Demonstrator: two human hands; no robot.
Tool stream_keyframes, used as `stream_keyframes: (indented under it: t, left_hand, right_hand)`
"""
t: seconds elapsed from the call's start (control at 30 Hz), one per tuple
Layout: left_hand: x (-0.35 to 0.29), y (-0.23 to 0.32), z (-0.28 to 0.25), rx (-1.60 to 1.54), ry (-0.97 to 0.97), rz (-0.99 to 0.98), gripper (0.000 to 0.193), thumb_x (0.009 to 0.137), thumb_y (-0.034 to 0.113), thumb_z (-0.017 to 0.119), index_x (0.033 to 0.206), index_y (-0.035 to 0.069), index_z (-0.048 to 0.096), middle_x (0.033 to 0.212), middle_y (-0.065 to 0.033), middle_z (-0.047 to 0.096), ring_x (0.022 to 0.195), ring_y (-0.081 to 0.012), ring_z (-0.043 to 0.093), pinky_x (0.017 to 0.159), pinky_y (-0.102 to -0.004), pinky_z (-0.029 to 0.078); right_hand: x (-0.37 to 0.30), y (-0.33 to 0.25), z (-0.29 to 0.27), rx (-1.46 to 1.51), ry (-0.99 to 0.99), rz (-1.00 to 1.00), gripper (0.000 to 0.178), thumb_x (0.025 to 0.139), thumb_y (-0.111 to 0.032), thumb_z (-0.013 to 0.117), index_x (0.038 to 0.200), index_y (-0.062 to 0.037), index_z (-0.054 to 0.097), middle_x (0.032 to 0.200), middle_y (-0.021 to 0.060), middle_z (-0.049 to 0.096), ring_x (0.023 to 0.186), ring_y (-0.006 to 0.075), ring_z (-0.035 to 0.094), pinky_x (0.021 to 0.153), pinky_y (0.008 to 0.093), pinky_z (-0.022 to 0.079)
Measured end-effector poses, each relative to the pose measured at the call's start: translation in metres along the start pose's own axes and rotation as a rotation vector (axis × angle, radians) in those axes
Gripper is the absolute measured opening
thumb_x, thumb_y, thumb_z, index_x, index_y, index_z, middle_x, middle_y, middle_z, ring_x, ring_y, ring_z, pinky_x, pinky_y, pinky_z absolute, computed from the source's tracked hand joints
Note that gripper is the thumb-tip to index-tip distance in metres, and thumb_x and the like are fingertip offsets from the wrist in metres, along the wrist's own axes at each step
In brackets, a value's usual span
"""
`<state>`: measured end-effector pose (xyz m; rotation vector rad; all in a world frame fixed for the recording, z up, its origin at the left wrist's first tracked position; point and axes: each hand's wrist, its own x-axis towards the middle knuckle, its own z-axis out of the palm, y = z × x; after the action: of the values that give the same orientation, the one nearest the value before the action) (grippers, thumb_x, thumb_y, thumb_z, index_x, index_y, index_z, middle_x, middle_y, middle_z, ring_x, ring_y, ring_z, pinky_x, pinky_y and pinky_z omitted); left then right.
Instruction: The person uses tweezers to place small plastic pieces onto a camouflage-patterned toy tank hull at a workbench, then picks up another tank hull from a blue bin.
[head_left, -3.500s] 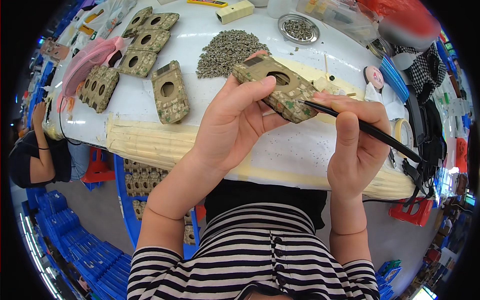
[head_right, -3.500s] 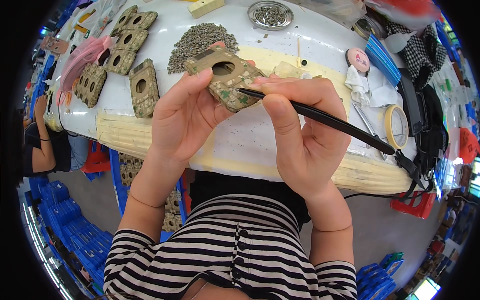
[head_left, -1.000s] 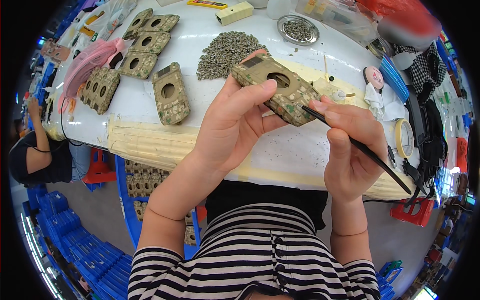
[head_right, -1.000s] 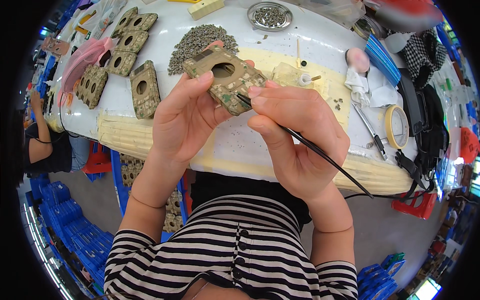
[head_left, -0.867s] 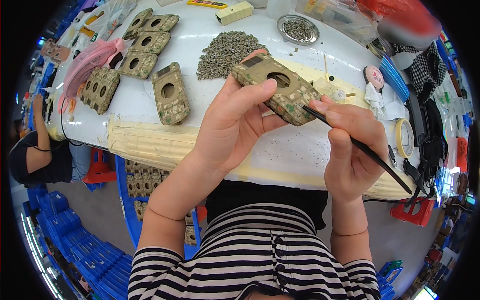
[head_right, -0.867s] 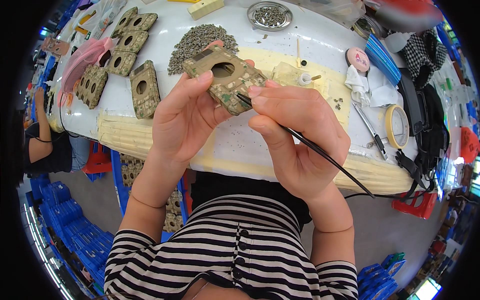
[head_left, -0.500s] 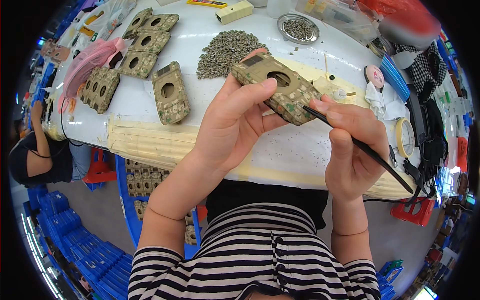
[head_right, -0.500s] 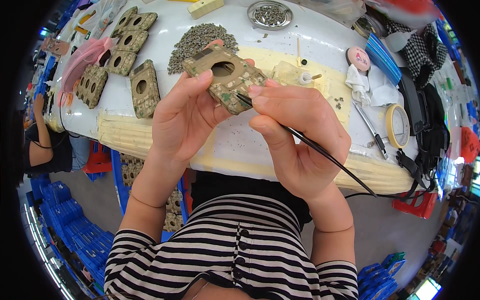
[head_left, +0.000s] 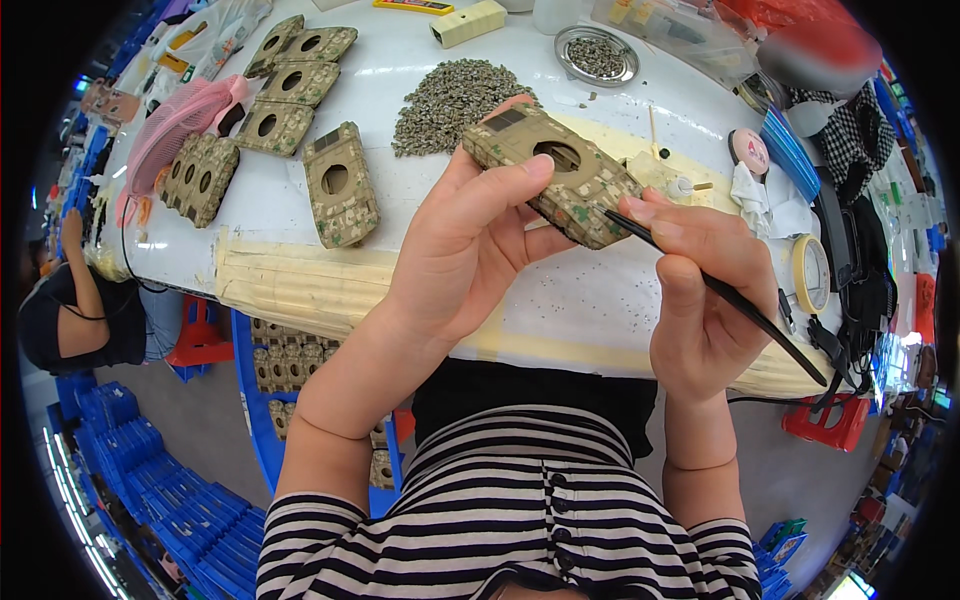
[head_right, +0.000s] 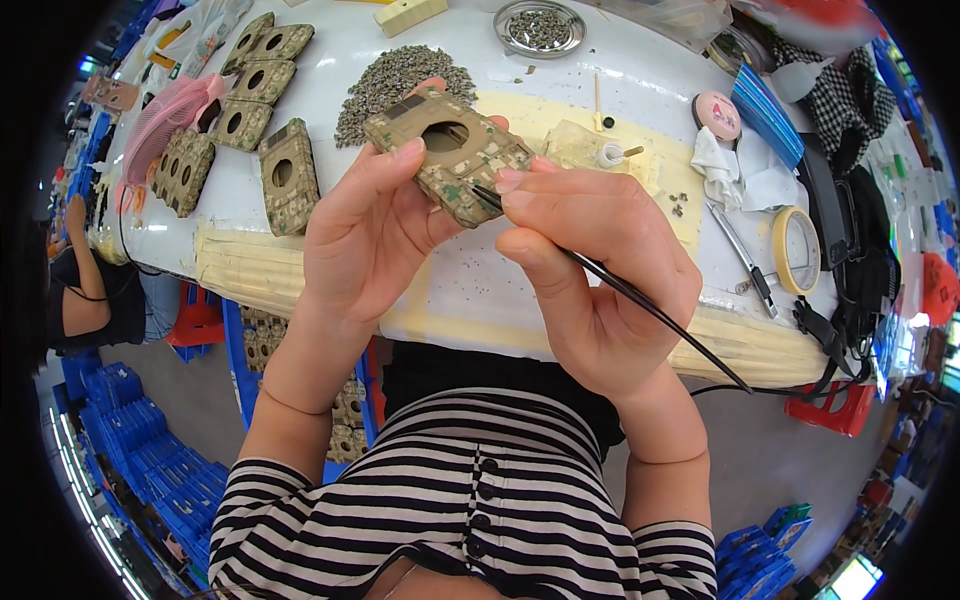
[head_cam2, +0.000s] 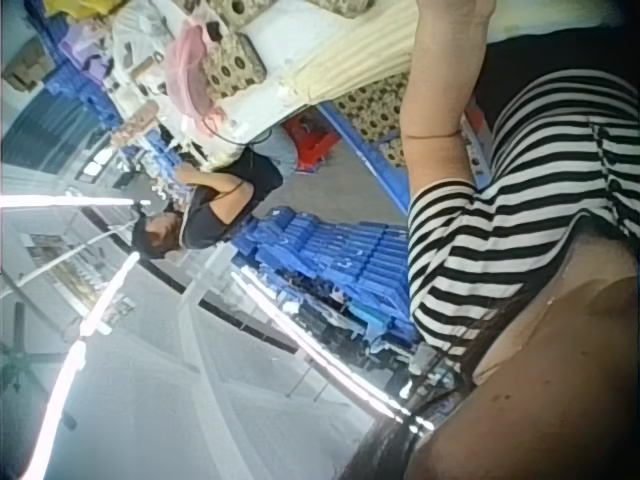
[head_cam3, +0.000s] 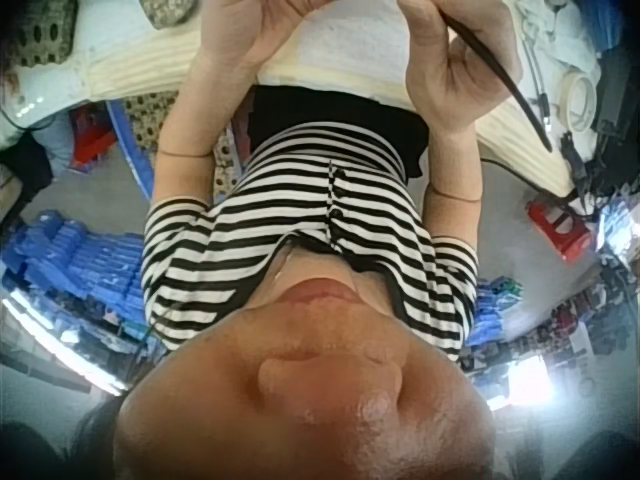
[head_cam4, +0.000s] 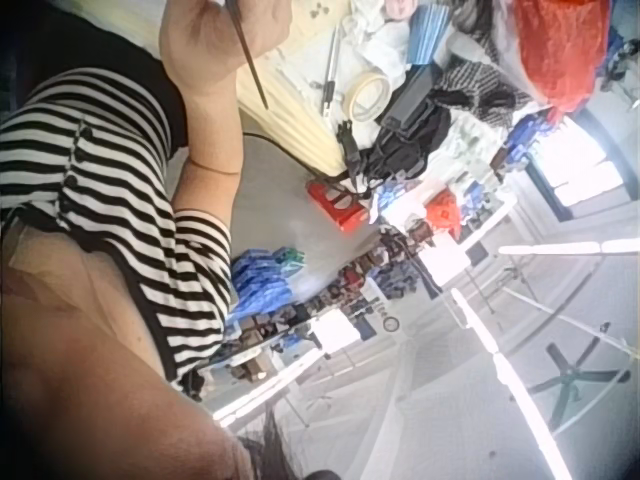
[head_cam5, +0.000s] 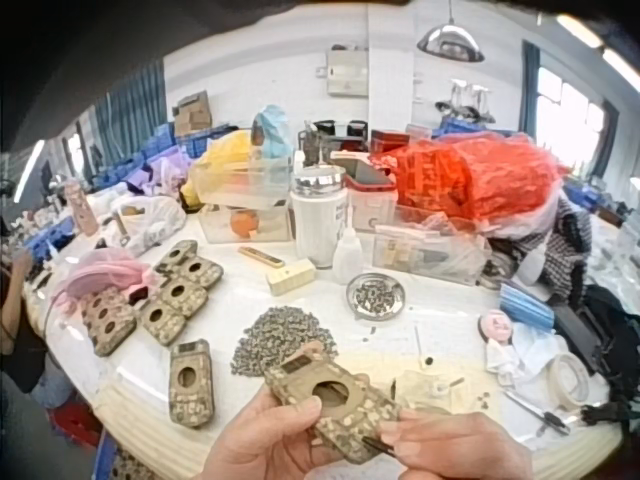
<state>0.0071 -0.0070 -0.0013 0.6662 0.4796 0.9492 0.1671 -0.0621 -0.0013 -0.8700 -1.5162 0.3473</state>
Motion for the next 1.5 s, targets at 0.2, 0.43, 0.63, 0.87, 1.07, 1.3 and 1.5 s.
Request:
stream_keyframes:
  t: [0.2,0.43,0.63,0.87,1.07,1.3,1.5]
  left_hand:
    - [0.0,0.0,0.001,0.006,0.017,-0.001,0.047,0.094,0.017,0.042,0.138,0.007,0.03,0.129,-0.0244,0.047,0.116,-0.0276,0.053,0.095,-0.039,0.048]
    - [0.001,0.0,0.0,-0.005,0.025,-0.011,0.046,0.095,0.017,0.04,0.138,0.004,0.03,0.131,-0.0274,0.045,0.121,-0.0313,0.049,0.097,-0.0405,0.047]
    - [0.001,-0.001,-0.001,-0.079,-0.019,-0.041,0.046,0.096,0.019,0.035,0.138,0.002,0.028,0.132,-0.0332,0.039,0.125,-0.0382,0.043,0.1,-0.0417,0.046]
    - [0.004,-0.002,-0.001,-0.151,-0.044,-0.08,0.045,0.097,0.02,0.032,0.138,0.002,0.028,0.134,-0.036,0.034,0.126,-0.0425,0.039,0.098,-0.0421,0.047]
    - [0.003,-0.003,-0.004,-0.184,-0.064,-0.091,0.045,0.097,0.021,0.032,0.137,0.002,0.029,0.133,-0.0354,0.035,0.124,-0.0428,0.041,0.097,-0.0419,0.048]
    - [0.002,-0.002,0.0,-0.158,-0.095,-0.139,0.046,0.096,0.022,0.036,0.137,0.001,0.03,0.133,-0.0336,0.038,0.122,-0.0429,0.044,0.095,-0.0439,0.048]
    - [0.001,-0.001,0.001,-0.124,-0.09,-0.167,0.048,0.095,0.022,0.039,0.137,0.001,0.032,0.13,-0.028,0.044,0.119,-0.0404,0.048,0.094,-0.0443,0.049]
  right_hand:
    - [0.0,0.0,-0.001,0.025,0.008,-0.003,0.017,0.079,-0.003,0.069,0.093,0.0031,0.061,0.089,0.012,0.067,0.085,0.0242,0.064,0.085,0.0392,0.052]
    - [0.004,-0.003,-0.03,-0.162,0.161,-0.044,0.017,0.095,-0.014,0.05,0.097,0.0023,0.054,0.089,0.0142,0.065,0.079,0.0202,0.06,0.077,0.0303,0.047]
    - [0.013,0.0,-0.05,-0.715,0.14,0.117,0.008,0.087,-0.009,0.061,0.09,-0.0013,0.062,0.083,0.0067,0.063,0.076,0.0172,0.057,0.073,0.0273,0.044]
    - [0.014,0.012,-0.046,-0.793,0.003,0.112,0.013,0.075,-0.006,0.072,0.085,-0.0024,0.065,0.074,0.0063,0.063,0.072,0.021,0.058,0.068,0.0289,0.045]
    - [0.015,0.005,-0.045,-0.783,0.042,0.109,0.011,0.076,-0.004,0.072,0.083,-0.0019,0.064,0.075,0.0065,0.063,0.071,0.019,0.058,0.067,0.0266,0.044]
    - [0.016,-0.019,-0.036,-0.346,0.117,0.031,0.009,0.082,-0.002,0.066,0.09,0.0013,0.062,0.084,0.0076,0.063,0.078,0.0139,0.058,0.074,0.0237,0.044]
    - [0.017,-0.013,-0.012,0.138,0.025,0.198,0.007,0.09,-0.003,0.057,0.095,0.0022,0.055,0.088,0.0108,0.063,0.08,0.012,0.058,0.074,0.0221,0.046]
